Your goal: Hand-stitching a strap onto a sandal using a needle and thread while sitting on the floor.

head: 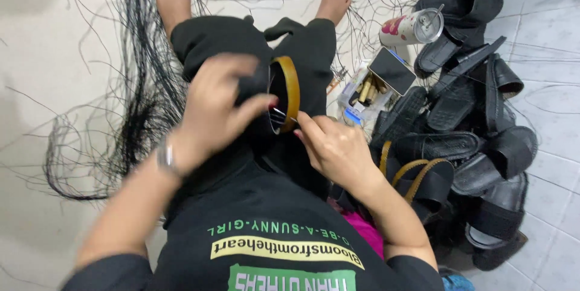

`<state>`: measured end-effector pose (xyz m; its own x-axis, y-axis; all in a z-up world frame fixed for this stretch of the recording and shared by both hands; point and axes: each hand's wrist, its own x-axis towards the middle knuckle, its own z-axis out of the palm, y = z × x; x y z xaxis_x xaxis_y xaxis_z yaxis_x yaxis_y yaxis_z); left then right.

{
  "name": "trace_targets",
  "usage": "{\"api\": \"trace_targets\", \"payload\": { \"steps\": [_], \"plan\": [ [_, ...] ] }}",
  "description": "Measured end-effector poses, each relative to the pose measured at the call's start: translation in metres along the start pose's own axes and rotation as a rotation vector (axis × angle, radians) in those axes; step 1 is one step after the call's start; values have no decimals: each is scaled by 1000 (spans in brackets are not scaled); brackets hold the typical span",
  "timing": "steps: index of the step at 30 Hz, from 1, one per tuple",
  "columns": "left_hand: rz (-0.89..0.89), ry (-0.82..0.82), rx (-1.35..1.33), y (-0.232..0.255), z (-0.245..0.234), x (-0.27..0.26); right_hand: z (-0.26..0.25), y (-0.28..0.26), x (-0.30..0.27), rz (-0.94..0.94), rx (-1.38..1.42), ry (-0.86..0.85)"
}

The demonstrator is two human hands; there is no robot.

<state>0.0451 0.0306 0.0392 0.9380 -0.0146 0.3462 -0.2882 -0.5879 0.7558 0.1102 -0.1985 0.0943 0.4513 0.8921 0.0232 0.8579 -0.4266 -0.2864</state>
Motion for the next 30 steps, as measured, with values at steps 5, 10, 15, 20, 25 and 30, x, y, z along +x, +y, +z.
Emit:
{"api": "trace_targets", "payload": {
  "steps": [5,10,15,20,25,30],
  "plan": [
    [60,240,319,32,17,-39,20,-5,-16,34,-314,97],
    [16,274,293,24,26,-53,22,-11,-22,66,-307,84],
    [-363,101,-600,34,24,-67,15,-14,-18,39,-323,72],
    [-157,211,-58,37,34,-55,20,-11,-13,40,-285,82],
    [-55,273,167,33,35,-51,20,-10,-8,25,-271,86],
    [-794,-74,-1162,35,4,-61,16,-13,-3,15,-295,67]
  ]
}}
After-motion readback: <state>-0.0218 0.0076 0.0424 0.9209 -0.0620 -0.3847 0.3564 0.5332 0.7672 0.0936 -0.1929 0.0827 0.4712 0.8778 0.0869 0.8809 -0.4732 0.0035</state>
